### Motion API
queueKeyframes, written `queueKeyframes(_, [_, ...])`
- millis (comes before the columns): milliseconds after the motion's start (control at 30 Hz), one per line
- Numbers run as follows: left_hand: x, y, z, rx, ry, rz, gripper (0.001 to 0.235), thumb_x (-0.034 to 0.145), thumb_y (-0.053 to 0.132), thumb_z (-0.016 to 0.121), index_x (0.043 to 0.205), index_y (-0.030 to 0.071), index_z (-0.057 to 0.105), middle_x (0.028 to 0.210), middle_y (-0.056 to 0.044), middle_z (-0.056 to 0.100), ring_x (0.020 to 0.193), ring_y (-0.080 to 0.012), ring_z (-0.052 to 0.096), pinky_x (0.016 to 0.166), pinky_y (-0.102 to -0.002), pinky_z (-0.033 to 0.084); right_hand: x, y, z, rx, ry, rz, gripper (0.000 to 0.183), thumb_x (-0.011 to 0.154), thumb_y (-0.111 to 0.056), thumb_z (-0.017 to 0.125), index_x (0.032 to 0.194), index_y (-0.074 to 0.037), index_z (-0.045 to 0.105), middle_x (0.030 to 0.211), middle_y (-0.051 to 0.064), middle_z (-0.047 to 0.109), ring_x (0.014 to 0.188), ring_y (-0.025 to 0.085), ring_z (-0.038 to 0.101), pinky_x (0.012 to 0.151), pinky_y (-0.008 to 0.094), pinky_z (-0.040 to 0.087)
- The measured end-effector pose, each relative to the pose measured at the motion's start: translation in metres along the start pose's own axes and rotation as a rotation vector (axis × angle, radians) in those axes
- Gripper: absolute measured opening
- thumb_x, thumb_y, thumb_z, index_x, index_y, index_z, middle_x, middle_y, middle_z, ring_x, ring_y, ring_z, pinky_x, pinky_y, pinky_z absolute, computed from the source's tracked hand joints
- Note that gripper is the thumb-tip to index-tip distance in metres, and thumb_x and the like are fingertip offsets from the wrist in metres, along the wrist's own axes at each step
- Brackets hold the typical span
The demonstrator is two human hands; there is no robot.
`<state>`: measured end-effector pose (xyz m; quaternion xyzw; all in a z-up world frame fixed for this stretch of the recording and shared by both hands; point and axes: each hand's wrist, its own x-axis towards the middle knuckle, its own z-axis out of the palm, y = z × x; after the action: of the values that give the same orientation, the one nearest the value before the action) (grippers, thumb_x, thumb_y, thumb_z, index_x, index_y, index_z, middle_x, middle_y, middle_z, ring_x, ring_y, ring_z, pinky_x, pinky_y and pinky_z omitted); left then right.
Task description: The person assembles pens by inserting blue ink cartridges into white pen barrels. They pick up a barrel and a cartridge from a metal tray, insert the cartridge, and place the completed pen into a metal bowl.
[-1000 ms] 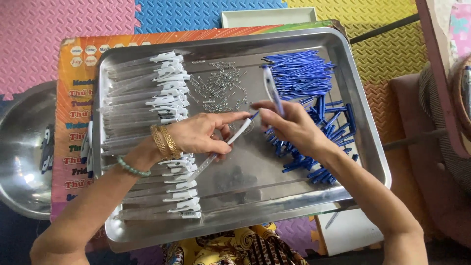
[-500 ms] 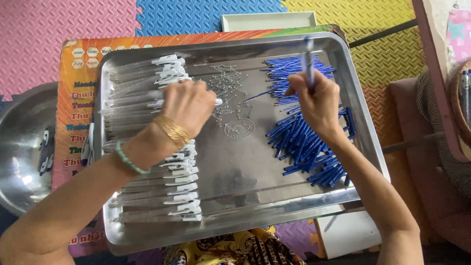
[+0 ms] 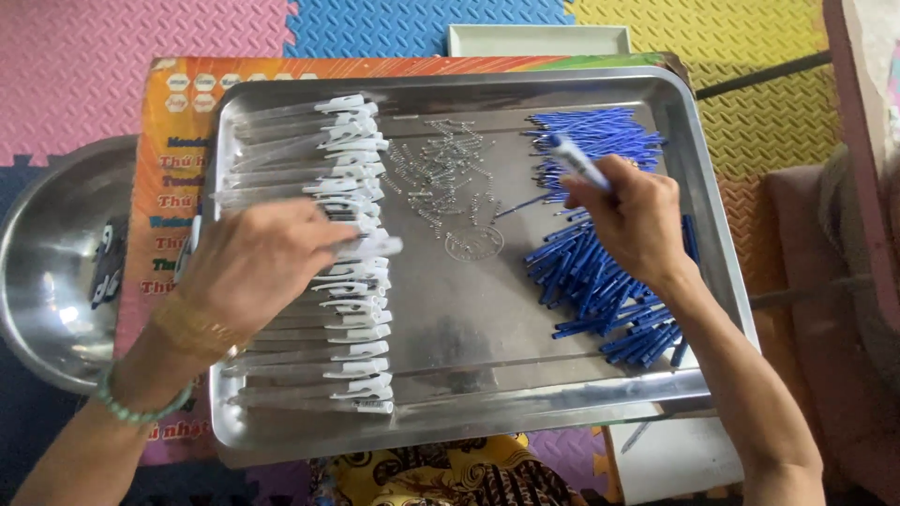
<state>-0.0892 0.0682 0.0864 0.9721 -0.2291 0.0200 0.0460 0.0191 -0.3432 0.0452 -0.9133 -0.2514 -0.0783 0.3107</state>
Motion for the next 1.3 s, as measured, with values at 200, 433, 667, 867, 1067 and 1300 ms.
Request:
queueKeyframes(200, [-0.08,0.005,0.051,-0.349,-0.033,-0.164,0.027,0.091,0.022,0.089,0.116,0.016,0.085,0.096,-0.001,0.086,0.061,-0.0124,0.078,0.053,-0.021,0.071,-0.009,-0.011,-0.01,0.154,0.028,0.154,0.026,0.122,-0.024,0.069,0.108,-0.005,0.081,0.092,0.004,0.081,0.075,0.012,0.074,0.061,0.028,0.054])
queueKeyframes(433, [-0.126,0.02,0.072,-0.402,-0.09,-0.194,0.032,0.087,0.021,0.088,0.118,0.022,0.086,0.106,0.005,0.084,0.074,-0.0158,0.08,0.061,-0.031,0.071,-0.018,-0.02,-0.008,0.39,0.009,0.192,0.024,0.123,-0.018,0.065,0.11,-0.001,0.075,0.091,0.009,0.076,0.066,0.011,0.059,0.063,0.027,0.05])
queueKeyframes(667, [-0.087,0.037,0.039,-0.441,0.073,-0.136,0.051,0.088,0.026,0.088,0.135,0.009,0.076,0.125,-0.011,0.08,0.092,-0.0217,0.08,0.081,-0.031,0.069,-0.021,-0.029,-0.003,0.622,-0.032,0.202,0.019,0.12,-0.016,0.065,0.108,-0.002,0.072,0.087,0.009,0.073,0.059,0.009,0.052,0.053,0.022,0.041])
queueKeyframes(867, [0.024,0.069,0.068,-0.585,0.201,0.092,0.04,0.097,0.026,0.085,0.131,0.005,0.076,0.117,-0.014,0.08,0.104,-0.0307,0.08,0.093,-0.04,0.062,-0.02,-0.065,0.015,0.692,-0.022,0.18,0.017,0.113,-0.013,0.072,0.101,-0.001,0.076,0.076,0.01,0.073,0.051,0.01,0.053,0.047,0.023,0.045])
queueKeyframes(1067, [0.084,0.066,0.094,-0.44,0.049,0.047,0.012,0.096,0.022,0.088,0.104,0.015,0.084,0.08,-0.007,0.082,0.07,-0.0259,0.081,0.063,-0.037,0.068,-0.004,0.001,-0.013,0.616,0.148,0.331,0.023,0.121,-0.019,0.068,0.101,-0.007,0.072,0.079,0.005,0.069,0.055,0.007,0.053,0.05,0.022,0.043])
queueKeyframes(1300, [0.102,0.033,0.134,-0.114,0.131,-0.092,0.038,0.091,0.035,0.093,0.079,0.016,0.062,0.072,0.001,0.069,0.074,-0.0295,0.073,0.058,-0.052,0.064,0.011,0.075,-0.025,0.293,0.116,0.483,0.025,0.125,-0.023,0.061,0.114,-0.007,0.077,0.087,0.004,0.073,0.059,0.005,0.049,0.051,0.023,0.039])
